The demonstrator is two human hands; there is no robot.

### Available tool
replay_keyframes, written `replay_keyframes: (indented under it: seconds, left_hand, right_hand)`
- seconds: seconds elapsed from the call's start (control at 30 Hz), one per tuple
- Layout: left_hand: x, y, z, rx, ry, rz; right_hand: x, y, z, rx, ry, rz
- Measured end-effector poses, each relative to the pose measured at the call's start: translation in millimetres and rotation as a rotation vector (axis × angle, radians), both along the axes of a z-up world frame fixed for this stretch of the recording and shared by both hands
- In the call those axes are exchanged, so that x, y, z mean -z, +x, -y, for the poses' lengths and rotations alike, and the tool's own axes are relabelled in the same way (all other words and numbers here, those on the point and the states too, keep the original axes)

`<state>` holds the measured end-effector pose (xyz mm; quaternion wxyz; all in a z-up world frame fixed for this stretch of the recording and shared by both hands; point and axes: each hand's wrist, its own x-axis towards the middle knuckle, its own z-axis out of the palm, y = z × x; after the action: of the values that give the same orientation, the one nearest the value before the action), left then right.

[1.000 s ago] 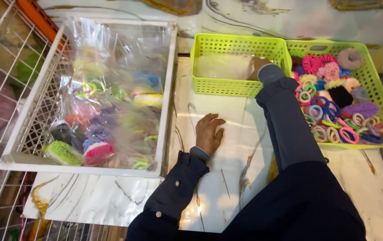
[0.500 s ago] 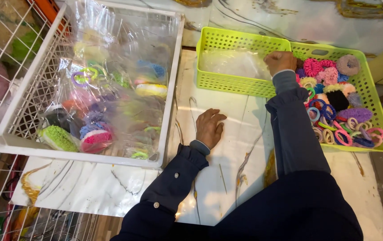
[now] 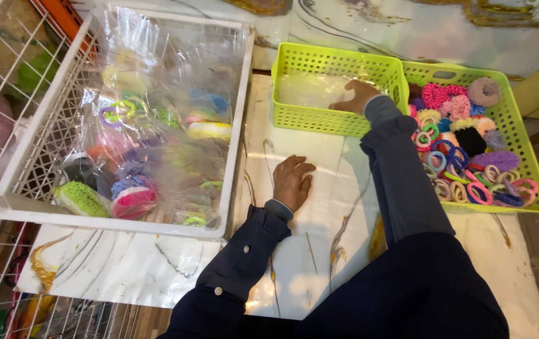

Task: Packaging hair ties and scrunchies into small plastic bags.

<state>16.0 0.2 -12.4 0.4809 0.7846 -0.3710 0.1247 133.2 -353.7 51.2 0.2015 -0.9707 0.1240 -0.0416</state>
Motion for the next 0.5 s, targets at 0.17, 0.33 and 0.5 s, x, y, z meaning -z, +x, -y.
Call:
replay_keyframes:
  seconds: [0.17, 0.33, 0.5]
  left_hand:
    - [3, 0, 0, 0.01, -0.009, 0.017]
    - [2, -3, -1, 0.007, 0.004, 0.016]
    - [1, -1, -1, 0.01, 0.006, 0.017]
  right_hand:
    - [52, 47, 40, 0.039, -0.152, -0.346]
    - [8, 5, -7, 0.238, -0.105, -0.092]
    - [-32, -31, -39, 0.405, 0.177, 0.129]
